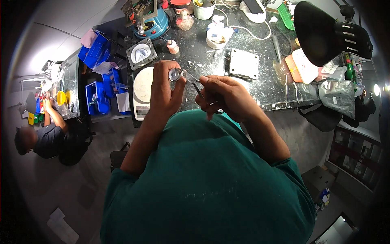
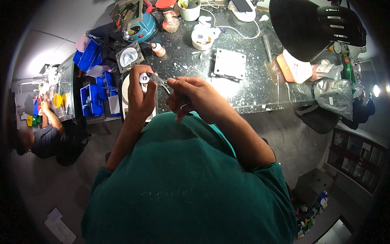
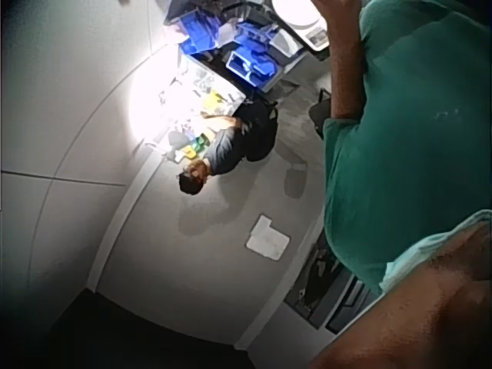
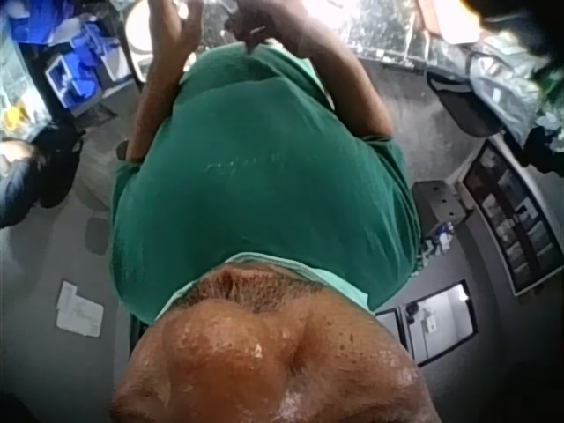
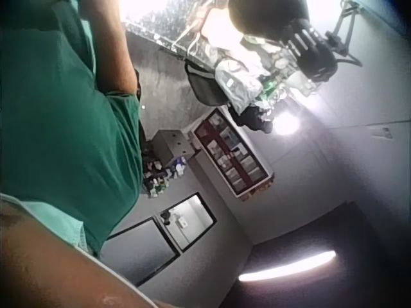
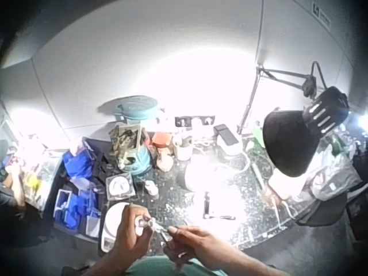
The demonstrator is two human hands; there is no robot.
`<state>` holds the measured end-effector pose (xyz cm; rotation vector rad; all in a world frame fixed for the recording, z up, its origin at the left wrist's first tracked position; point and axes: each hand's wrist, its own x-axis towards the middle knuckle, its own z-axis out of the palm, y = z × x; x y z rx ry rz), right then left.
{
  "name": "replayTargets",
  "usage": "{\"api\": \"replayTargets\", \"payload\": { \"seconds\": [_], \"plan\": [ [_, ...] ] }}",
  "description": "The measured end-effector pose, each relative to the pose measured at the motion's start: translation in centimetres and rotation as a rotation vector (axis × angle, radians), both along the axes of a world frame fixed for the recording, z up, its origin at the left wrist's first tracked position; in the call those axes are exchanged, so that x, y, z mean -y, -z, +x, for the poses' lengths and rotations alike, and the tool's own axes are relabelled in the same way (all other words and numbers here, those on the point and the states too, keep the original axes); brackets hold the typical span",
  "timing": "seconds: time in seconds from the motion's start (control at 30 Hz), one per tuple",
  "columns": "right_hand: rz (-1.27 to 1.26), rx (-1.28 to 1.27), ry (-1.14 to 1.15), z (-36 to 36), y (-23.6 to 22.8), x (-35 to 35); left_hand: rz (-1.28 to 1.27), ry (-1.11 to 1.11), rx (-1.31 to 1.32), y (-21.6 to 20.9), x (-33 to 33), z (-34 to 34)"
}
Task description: The person uses scissors to cut a thin material and then attaches a metal dental component to a black articulator base by hand.
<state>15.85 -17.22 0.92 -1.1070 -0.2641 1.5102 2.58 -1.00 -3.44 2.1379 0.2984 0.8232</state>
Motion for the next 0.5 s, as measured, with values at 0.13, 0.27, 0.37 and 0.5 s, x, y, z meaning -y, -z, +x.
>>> {"api": "replayTargets", "payload": {
  "seconds": [0.13,0.27,0.37,0.5],
  "plan": [
    [0.023,0.156,0.013,-0.9,-0.9,0.0,0.029,-0.005,0.004,0.2,-0.1,0.0],
    [0.002,0.120,0.012,-0.9,-1.9,-0.2,0.004,-0.020,-0.015,0.2,0.0,-0.2],
    [-0.019,0.091,-0.004,-0.5,-1.9,-0.2,-0.003,-0.013,-0.010,0.0,0.1,-0.3],
    [-0.029,0.113,-0.029,-0.1,-1.3,-0.1,-0.024,-0.003,-0.016,-0.1,0.2,-0.3]
  ]
}}
